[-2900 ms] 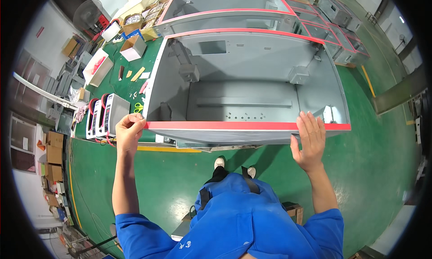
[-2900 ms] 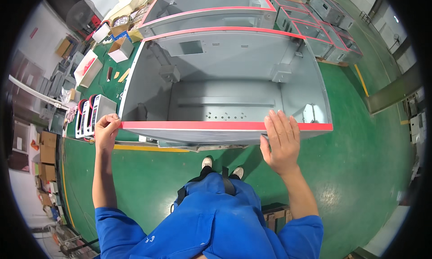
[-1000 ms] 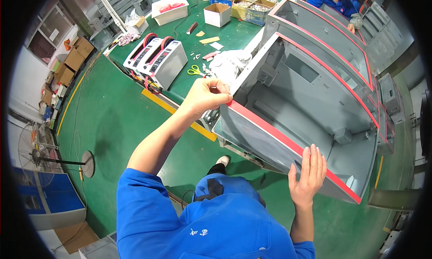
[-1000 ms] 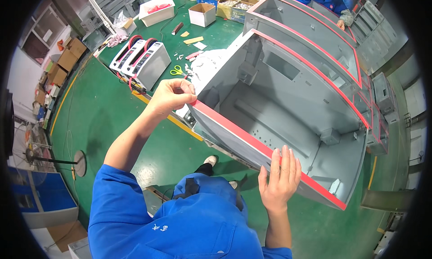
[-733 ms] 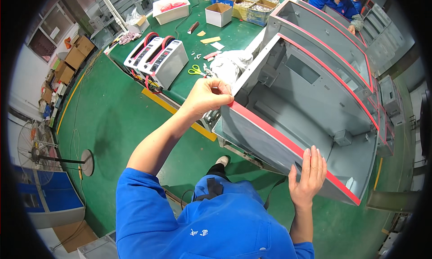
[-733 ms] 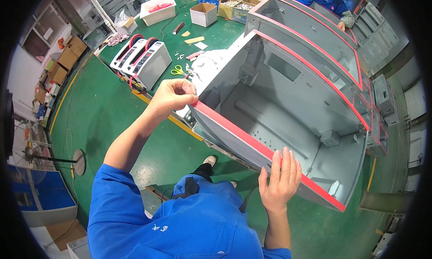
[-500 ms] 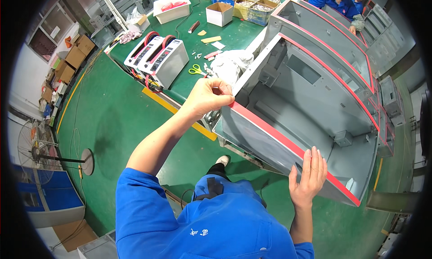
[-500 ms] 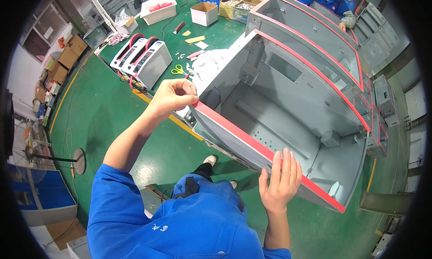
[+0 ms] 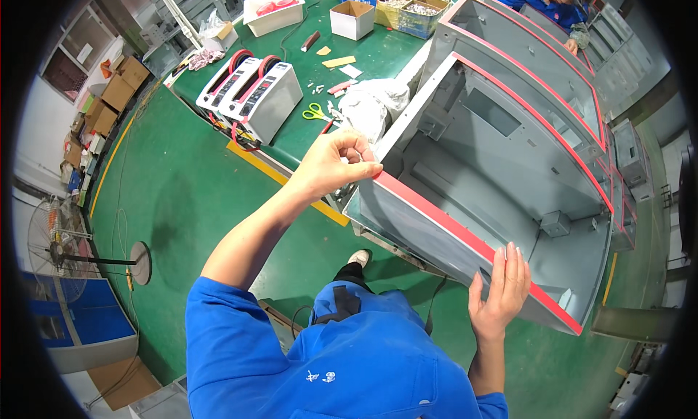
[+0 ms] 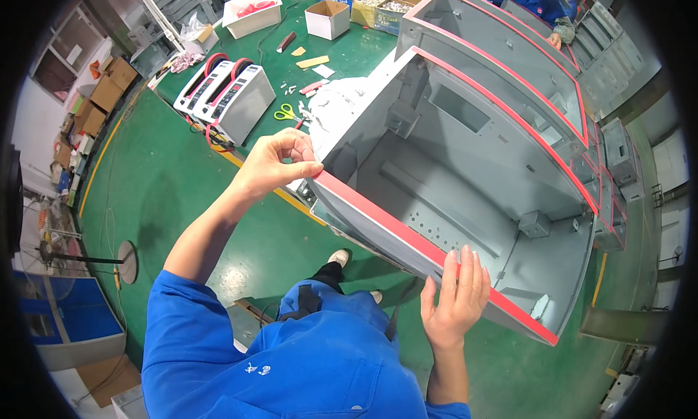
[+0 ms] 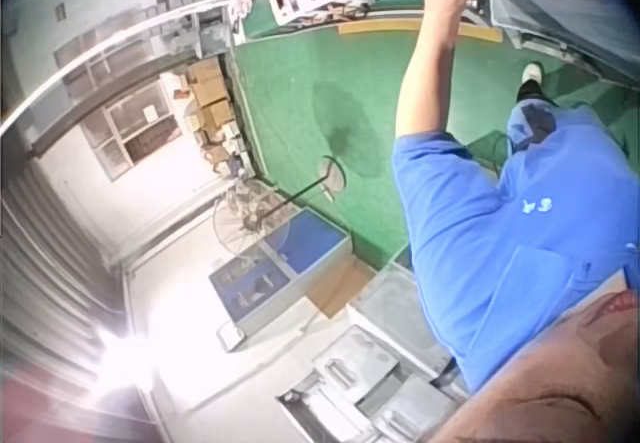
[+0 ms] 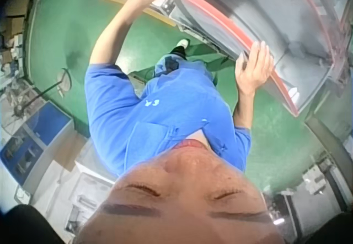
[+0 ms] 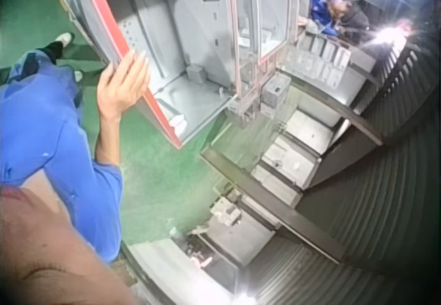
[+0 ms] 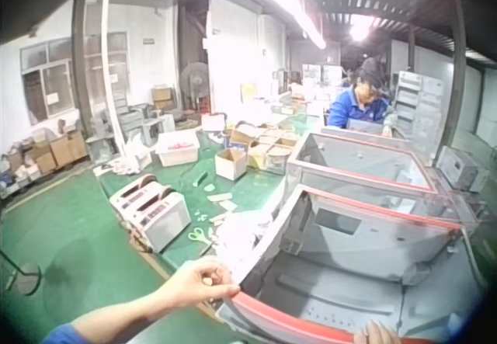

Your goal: Apply red adhesive tape to the rims of metal box frames and wipe surfaces clean.

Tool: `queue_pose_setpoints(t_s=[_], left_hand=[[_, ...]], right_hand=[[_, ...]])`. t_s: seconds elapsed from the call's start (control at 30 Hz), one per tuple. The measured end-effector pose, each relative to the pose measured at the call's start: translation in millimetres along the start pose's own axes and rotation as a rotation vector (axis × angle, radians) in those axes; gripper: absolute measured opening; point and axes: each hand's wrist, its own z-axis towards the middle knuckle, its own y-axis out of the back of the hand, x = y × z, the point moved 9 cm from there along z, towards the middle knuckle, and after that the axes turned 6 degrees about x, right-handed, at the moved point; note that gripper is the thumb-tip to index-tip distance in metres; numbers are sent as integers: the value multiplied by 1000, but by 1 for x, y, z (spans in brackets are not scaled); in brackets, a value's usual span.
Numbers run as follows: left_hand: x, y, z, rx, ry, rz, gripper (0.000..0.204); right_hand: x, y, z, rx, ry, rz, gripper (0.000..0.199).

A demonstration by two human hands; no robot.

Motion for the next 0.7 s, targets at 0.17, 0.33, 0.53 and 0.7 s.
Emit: queue_pose_setpoints(t_s=[0.17,0.33,0.53,0.7], left_hand=[[0,1,-3,-51,-19,-116,34],[33,12,-1,-109,34,-362,31],[81,1,-8,-122,109,-509,26],[48,16,-3,-272,-141,-256,19]], right_hand=[[11,-6,7,11,-27,-66,41],[45,-22,33,69,17,-36,41],[122,-45,88,22,224,90,43],[149,-52,116,-23,215,214,39]])
